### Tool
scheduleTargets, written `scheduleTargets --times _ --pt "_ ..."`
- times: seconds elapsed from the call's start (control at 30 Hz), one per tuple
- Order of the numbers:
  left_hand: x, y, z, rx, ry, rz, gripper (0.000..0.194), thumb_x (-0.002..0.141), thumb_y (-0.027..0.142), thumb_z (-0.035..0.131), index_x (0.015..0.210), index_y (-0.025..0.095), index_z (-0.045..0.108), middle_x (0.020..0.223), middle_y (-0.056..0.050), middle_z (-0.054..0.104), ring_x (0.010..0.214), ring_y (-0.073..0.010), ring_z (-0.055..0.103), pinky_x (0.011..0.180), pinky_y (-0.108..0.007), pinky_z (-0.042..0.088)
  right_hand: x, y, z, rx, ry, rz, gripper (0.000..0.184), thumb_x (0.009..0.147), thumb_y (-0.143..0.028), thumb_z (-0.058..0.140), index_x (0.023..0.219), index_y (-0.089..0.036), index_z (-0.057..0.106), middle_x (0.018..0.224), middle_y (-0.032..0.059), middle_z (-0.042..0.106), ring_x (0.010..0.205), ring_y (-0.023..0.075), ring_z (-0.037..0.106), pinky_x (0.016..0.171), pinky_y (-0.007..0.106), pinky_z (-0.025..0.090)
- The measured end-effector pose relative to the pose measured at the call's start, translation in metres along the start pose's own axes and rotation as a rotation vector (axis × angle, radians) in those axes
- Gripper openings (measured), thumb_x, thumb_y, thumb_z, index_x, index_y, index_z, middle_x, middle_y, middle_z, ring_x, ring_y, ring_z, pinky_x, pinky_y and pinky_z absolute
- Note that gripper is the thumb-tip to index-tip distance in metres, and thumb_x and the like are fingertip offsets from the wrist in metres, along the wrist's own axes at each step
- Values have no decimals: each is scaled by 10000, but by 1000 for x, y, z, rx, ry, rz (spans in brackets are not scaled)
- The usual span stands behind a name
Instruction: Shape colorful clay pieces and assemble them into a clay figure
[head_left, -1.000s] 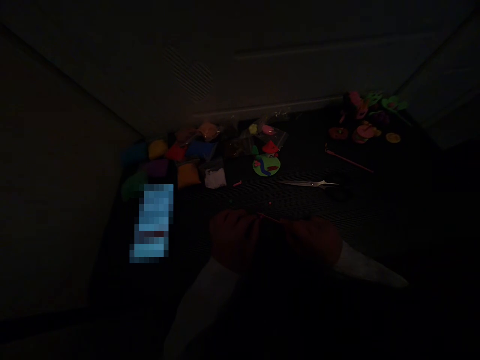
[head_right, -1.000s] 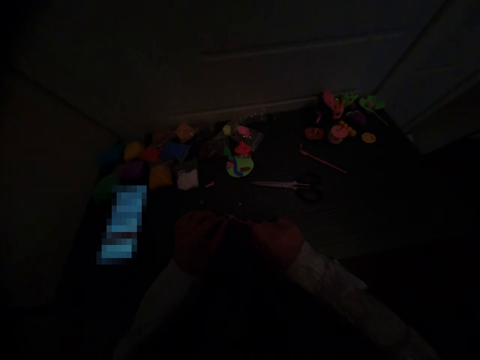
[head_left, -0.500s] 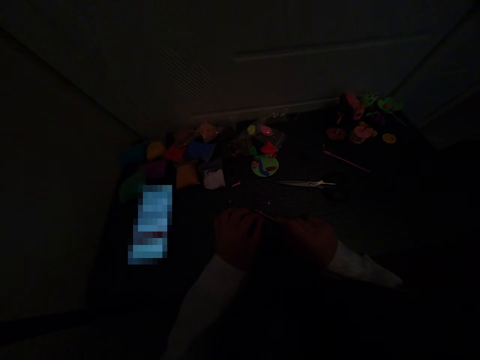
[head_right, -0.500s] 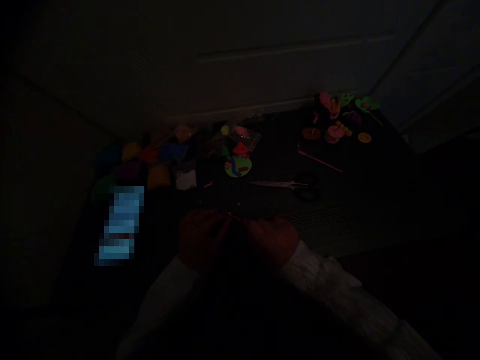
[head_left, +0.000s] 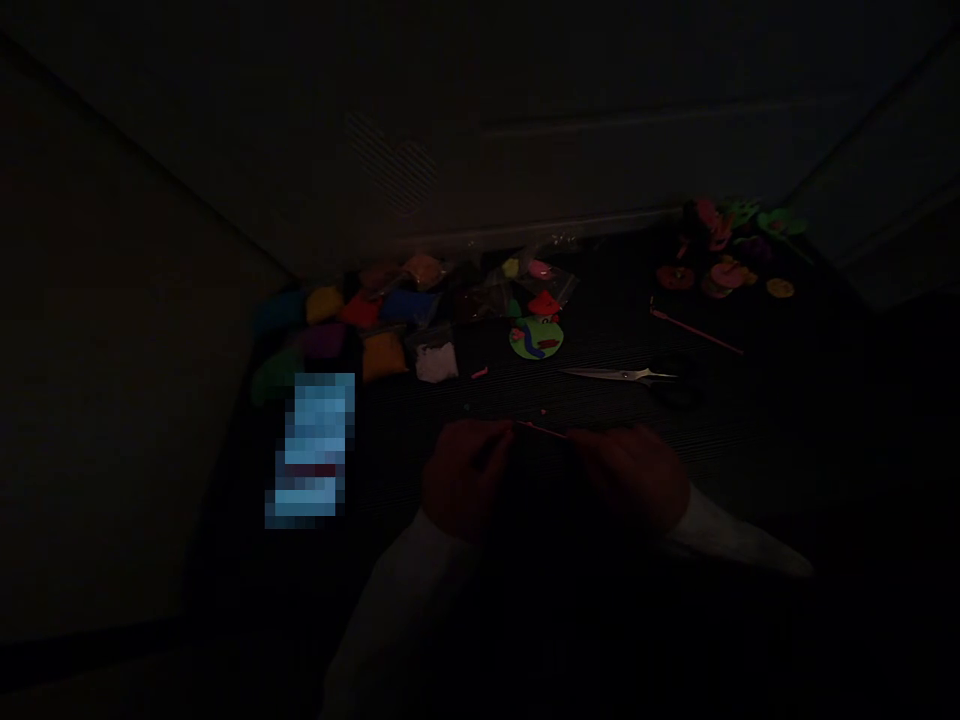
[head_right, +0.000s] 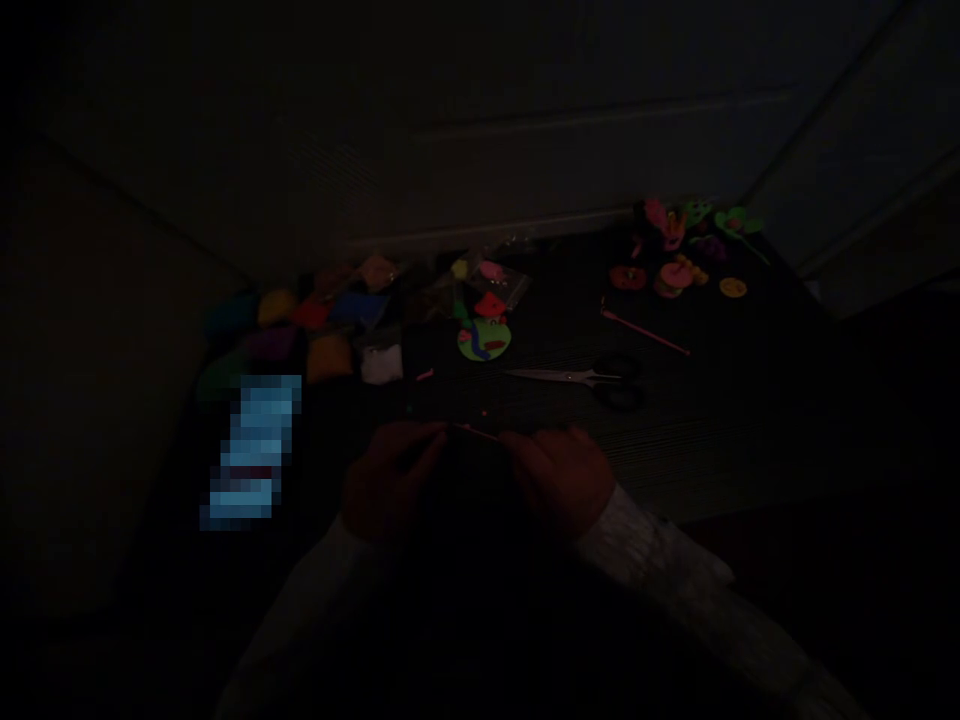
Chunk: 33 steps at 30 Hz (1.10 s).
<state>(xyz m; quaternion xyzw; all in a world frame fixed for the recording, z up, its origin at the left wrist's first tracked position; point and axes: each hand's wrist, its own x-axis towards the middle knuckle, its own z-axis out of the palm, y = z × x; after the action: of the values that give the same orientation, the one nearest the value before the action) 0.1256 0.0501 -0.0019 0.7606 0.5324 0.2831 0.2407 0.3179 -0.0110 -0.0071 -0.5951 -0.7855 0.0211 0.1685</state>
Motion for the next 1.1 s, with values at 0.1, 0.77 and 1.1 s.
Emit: scheduleTargets --times 0.1,0.77,1.1 --pt "0 1 -2 -8 -5 -29 149 741 294 553 805 195 645 814 -25 646 787 -154 573 724 -289 461 2 -1 0 -17 -29 3 273 828 -231 414 1059 -197 554 714 15 591 641 126 489 626 289 277" --pt "9 11 -13 -491 -80 -395 176 720 309 537 645 179 629 655 -3 626 645 -133 563 605 -248 433 9 -4 -5 190 24 29 280 819 -267 445 1064 -194 558 997 82 555 888 175 489 749 335 389" --pt "60 39 -6 -1386 -63 -516 190 600 311 651 646 152 557 637 -1 567 603 -81 502 544 -205 387 70 26 -43 444 270 -1 203 811 -231 461 972 -193 578 943 54 557 901 142 522 789 312 432"
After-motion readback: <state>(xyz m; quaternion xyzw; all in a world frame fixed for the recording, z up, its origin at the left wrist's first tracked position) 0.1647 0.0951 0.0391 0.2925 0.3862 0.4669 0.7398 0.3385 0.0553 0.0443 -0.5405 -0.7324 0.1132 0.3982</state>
